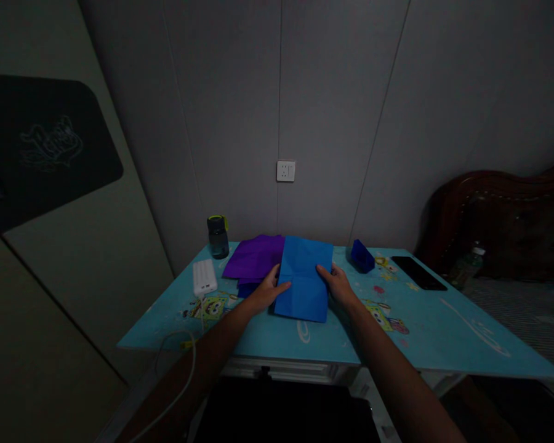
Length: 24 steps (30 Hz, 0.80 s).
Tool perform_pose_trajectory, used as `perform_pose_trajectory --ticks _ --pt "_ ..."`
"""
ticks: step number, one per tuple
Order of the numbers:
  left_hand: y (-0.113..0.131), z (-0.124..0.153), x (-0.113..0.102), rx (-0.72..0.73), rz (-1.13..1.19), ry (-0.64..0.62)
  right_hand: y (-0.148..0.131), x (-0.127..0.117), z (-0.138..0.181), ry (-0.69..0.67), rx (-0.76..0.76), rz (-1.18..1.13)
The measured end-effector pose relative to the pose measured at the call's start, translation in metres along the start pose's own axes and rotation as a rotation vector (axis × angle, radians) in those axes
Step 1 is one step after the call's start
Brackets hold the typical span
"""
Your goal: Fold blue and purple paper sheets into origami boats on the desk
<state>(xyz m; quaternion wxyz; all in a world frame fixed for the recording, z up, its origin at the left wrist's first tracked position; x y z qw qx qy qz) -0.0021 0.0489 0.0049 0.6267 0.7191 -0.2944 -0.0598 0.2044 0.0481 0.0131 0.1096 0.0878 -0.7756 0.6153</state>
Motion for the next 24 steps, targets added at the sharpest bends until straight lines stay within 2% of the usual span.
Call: perform_pose_trajectory --ticks 5,16,24 --pt "-0.004 -0.001 -0.001 -0.007 -0.038 -0.006 0.005 -0.002 -0.001 -0.003 0.038 0.032" --pt "0.0 -0.008 -0.01 0.068 -0.036 0.1 0.005 0.006 0.002 -0.104 0.096 0.064" --pt "-0.004 -0.005 -0.006 0.015 -0.042 0.05 0.011 -0.004 -0.002 -0.016 0.047 0.044"
Point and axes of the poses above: each hand's wrist, its own z-axis away from the middle knuckle, its own x-axis out of the palm, y = z × x, the point moved 4 cm from there along -z, towards the middle knuckle, and after that the axes turned 1 degree about y, right-handed, at the moved point
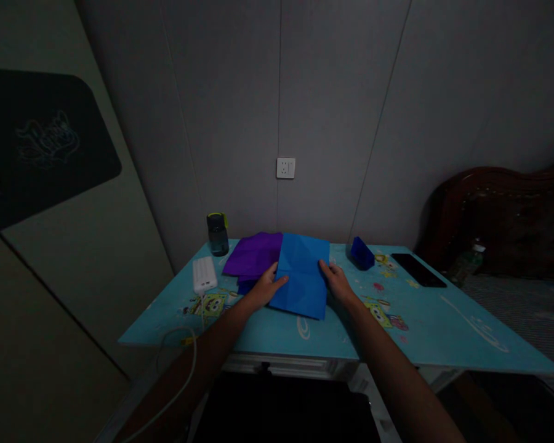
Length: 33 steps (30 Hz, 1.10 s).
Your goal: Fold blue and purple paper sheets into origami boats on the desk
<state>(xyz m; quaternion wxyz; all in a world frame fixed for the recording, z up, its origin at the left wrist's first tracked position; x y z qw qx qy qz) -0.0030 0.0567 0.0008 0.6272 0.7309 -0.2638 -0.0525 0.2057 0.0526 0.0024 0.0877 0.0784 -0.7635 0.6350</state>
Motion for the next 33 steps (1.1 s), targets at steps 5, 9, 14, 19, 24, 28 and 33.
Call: perform_pose_trajectory --ticks 5,9,14,19,24,28,33 --pt "0.0 0.001 0.002 -0.012 0.005 -0.031 -0.005 0.0 0.0 -0.009 -0.095 0.008" --pt "0.001 0.002 0.002 0.003 -0.014 -0.047 -0.009 0.0 0.002 0.011 -0.16 0.053" --pt "0.002 0.003 0.003 -0.004 -0.033 -0.048 -0.009 0.0 0.002 0.029 -0.189 0.118" --pt "0.003 0.001 0.001 0.028 -0.044 0.014 -0.005 0.001 0.001 0.013 -0.104 0.098" --pt "0.006 -0.003 -0.006 0.088 -0.012 0.128 -0.007 0.015 0.008 -0.12 0.008 0.124" --pt "0.005 -0.004 -0.007 0.084 0.005 0.142 -0.006 0.018 0.01 -0.138 0.025 0.105" --pt "0.001 -0.001 -0.002 0.036 0.033 0.053 0.004 0.007 0.003 -0.089 0.016 0.088"
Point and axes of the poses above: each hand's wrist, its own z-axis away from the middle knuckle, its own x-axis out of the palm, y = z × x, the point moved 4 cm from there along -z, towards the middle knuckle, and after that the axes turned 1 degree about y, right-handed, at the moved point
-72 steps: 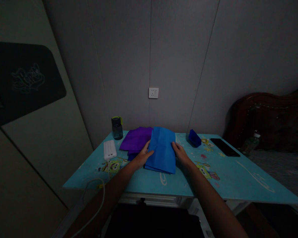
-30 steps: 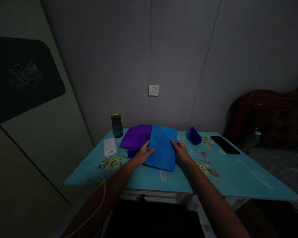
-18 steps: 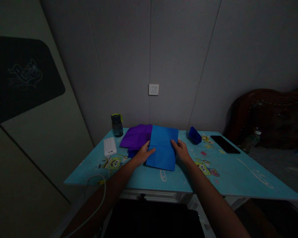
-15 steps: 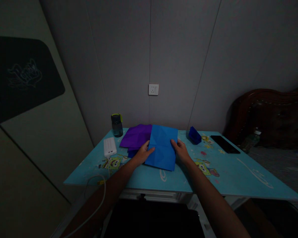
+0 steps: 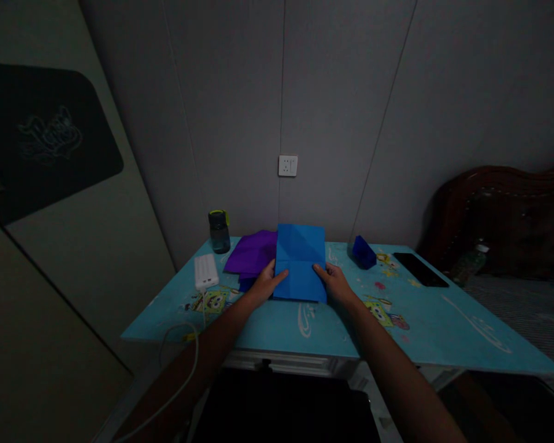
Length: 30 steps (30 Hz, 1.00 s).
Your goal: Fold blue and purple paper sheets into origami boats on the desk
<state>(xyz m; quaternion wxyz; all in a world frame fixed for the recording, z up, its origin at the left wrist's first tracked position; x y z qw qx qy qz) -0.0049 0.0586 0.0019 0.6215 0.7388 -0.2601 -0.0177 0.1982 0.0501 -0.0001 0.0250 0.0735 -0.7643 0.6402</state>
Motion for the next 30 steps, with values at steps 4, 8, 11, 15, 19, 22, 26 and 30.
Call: perform_pose_trajectory --ticks 4,8,11,15,19,22,26,30 --pt "-0.004 0.005 0.003 -0.111 -0.055 -0.053 0.002 -0.004 -0.003 0.036 -0.011 -0.046" --pt "-0.002 0.005 0.001 -0.072 -0.077 -0.037 0.0 0.0 -0.002 0.002 0.011 -0.044" --pt "-0.002 0.004 -0.001 -0.05 -0.066 -0.014 -0.002 0.005 -0.001 -0.048 0.028 -0.004" --pt "-0.007 0.001 -0.004 -0.063 -0.044 -0.009 -0.006 0.006 0.002 -0.062 0.011 0.01" --pt "-0.012 -0.002 -0.013 -0.068 0.005 0.129 -0.005 0.012 0.006 -0.15 0.076 0.018" --pt "-0.014 -0.004 -0.02 -0.061 0.005 0.221 -0.003 0.016 0.008 -0.219 0.099 0.02" --pt "-0.009 -0.005 -0.023 0.008 0.027 0.272 -0.003 0.01 0.004 -0.142 0.077 0.062" --pt "-0.002 -0.003 -0.018 0.042 0.131 0.248 -0.004 0.0 -0.004 -0.003 0.035 0.063"
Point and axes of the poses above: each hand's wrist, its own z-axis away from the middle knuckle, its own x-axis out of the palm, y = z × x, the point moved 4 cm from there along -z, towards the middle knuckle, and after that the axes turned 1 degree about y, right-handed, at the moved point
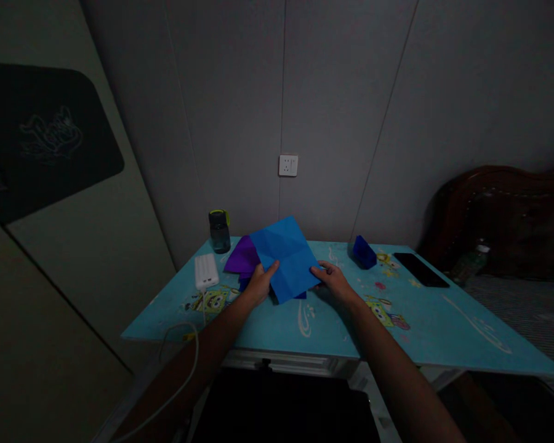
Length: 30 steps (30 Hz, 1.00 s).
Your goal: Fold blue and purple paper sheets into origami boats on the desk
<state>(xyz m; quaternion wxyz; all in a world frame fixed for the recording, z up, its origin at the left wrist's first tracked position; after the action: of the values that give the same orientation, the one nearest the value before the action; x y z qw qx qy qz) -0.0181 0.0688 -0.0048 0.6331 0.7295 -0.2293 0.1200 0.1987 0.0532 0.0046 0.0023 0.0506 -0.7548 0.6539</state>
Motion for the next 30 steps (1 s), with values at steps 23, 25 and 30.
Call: perform_pose_trajectory --ticks 23,25,30 --pt "-0.028 0.041 0.161 0.582 -1.078 -0.789 -0.017 -0.146 0.028 0.216 -0.032 0.667" --pt "-0.055 0.033 0.153 0.557 -1.141 -0.764 -0.012 -0.147 0.027 0.206 -0.009 0.701" --pt "-0.081 0.033 0.131 0.498 -1.032 -0.715 -0.007 -0.152 0.025 0.227 0.031 0.819"
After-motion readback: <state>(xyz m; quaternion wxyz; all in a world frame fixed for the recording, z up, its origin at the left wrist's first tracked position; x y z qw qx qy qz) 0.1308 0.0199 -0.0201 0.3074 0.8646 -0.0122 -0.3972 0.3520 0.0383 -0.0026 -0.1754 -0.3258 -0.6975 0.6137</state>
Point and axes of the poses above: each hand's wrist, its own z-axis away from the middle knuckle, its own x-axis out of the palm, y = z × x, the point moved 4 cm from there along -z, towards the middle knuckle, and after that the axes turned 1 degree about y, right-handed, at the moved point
